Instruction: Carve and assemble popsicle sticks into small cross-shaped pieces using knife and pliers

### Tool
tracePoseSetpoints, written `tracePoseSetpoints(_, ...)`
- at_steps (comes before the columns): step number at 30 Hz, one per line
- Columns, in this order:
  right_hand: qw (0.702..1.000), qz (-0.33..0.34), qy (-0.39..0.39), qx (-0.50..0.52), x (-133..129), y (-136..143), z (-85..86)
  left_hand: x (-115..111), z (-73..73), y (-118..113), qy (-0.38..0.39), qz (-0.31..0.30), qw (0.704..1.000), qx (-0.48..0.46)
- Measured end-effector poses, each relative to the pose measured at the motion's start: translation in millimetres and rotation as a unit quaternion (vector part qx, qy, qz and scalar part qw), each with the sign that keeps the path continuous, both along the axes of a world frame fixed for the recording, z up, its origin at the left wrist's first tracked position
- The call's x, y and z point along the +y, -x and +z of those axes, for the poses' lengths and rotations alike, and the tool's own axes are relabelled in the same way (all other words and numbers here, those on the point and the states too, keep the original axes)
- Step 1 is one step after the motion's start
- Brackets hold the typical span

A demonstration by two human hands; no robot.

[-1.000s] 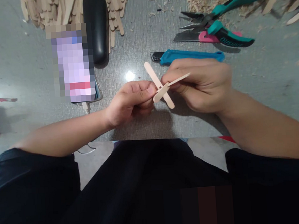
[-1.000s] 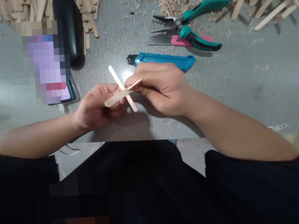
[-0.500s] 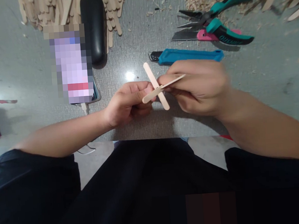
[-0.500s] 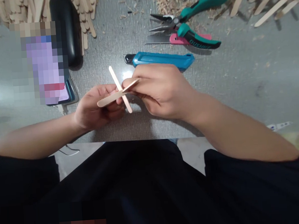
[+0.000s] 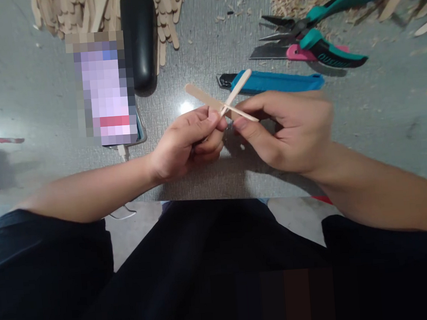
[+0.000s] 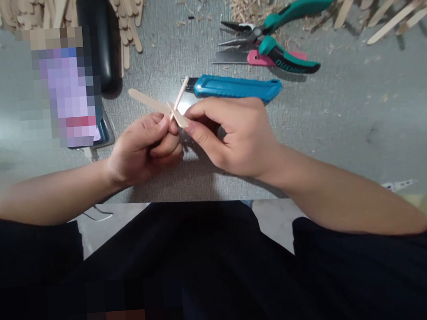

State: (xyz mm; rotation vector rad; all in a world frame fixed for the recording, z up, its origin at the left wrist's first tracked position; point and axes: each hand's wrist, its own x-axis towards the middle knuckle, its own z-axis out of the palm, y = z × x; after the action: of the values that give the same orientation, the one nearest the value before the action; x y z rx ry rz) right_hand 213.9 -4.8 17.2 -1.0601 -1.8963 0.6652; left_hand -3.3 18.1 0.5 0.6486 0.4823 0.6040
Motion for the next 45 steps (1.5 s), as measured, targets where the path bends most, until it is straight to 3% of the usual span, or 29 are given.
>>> tracePoseSetpoints(8,0.997,-0.002,0.048,0.057,2,5,-5.5,0,15.0,-6,0.083,0.009,0.996,0.042)
tracePoseSetpoints(13,0.993,-0.032,0.091,0.074,0,7,-3.3,2,17.1,-6,0.120,-0.002,0.991,0.051)
tracePoseSetpoints(21,0.984,-0.012,0.157,0.088,6,0,-9.7,6,22.7,-4,0.156,-0.017,0.985,0.068)
tracePoseSetpoints(29,0.964,-0.008,0.211,0.164,5,7,-7.5,8,25.5,-5,0.203,-0.006,0.975,0.084)
tracePoseSetpoints(38,0.958,-0.029,0.230,0.169,6,6,-9.5,9,30.2,-7,0.278,0.013,0.956,0.090)
tracePoseSetpoints(45,0.955,-0.035,0.212,0.204,2,12,-12.5,8,29.1,-6,0.236,0.001,0.968,0.086)
